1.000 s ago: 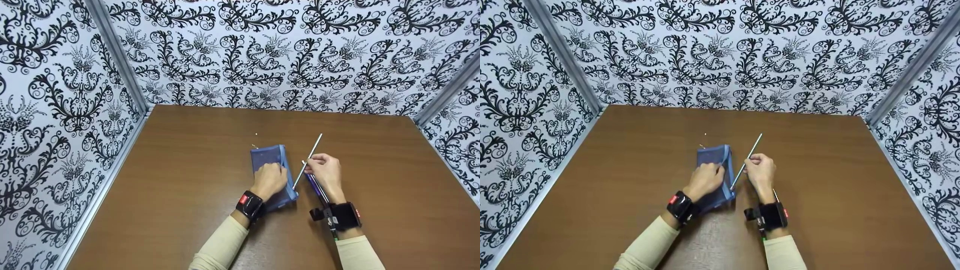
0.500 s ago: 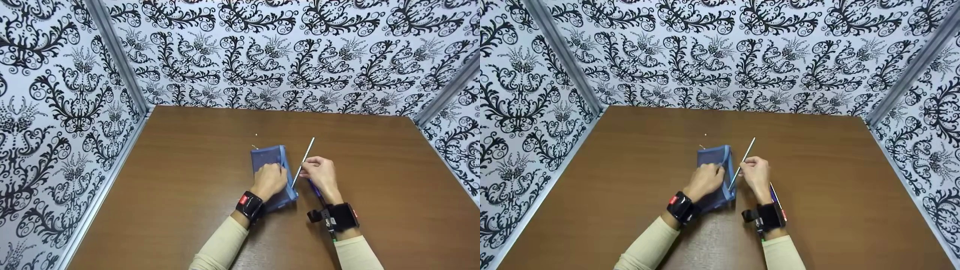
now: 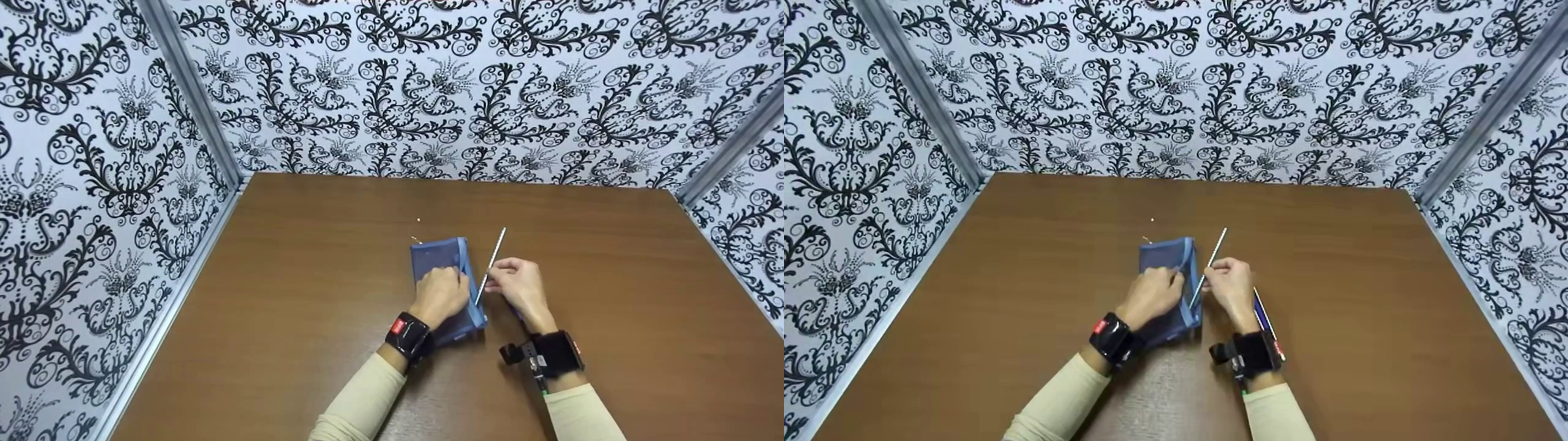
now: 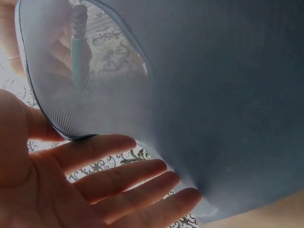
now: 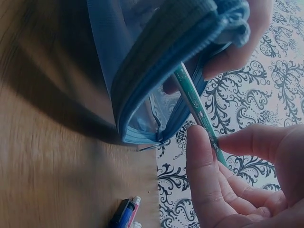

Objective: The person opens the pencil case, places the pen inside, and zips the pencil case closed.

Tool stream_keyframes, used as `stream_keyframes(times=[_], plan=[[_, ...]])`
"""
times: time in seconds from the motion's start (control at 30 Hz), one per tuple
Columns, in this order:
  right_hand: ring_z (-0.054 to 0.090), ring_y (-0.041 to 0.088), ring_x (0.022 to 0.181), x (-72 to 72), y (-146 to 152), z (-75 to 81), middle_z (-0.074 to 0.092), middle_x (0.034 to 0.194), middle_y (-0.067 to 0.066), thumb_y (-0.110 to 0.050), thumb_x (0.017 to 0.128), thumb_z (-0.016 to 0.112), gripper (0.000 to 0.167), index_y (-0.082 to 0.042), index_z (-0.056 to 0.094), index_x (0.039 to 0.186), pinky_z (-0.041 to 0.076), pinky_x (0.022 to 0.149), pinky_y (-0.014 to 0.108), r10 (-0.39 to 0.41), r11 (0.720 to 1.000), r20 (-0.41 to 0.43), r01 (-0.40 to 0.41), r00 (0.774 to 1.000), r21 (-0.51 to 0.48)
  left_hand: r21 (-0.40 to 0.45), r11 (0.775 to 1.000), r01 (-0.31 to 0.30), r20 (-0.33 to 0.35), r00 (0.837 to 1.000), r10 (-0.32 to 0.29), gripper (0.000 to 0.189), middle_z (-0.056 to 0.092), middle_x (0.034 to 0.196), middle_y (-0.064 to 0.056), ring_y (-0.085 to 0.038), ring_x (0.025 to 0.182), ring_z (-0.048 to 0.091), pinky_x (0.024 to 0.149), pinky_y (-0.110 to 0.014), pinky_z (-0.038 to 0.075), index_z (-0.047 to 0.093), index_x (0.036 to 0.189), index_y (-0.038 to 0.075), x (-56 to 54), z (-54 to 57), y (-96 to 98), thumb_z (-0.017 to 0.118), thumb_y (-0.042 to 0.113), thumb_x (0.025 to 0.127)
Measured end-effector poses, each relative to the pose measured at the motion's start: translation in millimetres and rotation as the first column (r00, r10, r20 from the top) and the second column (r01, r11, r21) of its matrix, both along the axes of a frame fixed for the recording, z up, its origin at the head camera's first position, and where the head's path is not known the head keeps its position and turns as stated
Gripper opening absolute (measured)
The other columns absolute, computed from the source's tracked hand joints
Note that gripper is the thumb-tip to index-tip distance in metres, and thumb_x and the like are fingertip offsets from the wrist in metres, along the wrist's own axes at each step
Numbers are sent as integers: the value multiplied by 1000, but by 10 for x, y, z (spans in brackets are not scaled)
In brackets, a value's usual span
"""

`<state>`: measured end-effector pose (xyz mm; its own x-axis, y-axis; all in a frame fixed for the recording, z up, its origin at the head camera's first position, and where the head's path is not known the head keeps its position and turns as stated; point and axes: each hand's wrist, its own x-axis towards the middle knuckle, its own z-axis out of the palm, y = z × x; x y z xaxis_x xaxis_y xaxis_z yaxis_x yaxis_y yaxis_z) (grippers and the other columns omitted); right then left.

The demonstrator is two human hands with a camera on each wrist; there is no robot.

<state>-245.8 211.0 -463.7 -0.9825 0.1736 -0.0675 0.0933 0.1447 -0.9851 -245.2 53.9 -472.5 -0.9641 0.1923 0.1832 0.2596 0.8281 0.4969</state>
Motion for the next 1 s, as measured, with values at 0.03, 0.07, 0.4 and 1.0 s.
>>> stream_keyframes(times=[0.03,0.07,0.4,1.0], plan=[[67,12,58,1,-4,-1,71,77,14,7,88,58,21,20,58,105,57,59,26,3,1000,3,-3,1000,-3,2,1000,0,4,1000,0,32,73,89,-13,-31,82,71,66,-44,55,69,84,9,-2,-3,1,47,27,97],[66,12,57,3,-10,-1,71,77,14,7,88,58,22,20,58,105,57,58,25,7,1000,6,-6,1000,-7,5,1000,1,5,1000,-1,32,73,89,-13,-31,82,71,66,-44,55,69,84,9,-5,-5,1,47,27,97],[66,12,59,26,-54,-3,70,76,7,7,89,59,27,21,54,111,57,59,24,45,999,49,-44,998,-24,10,1000,8,4,1000,-8,32,72,86,-13,-31,79,71,63,-43,54,68,83,9,-10,-14,0,46,27,98],[67,14,61,14,-103,-56,70,81,16,5,90,57,24,20,56,110,59,63,29,109,994,115,-111,987,7,6,1000,18,-25,1000,-18,30,73,88,-14,-31,81,71,64,-45,55,71,88,8,3,-10,1,47,25,96]])
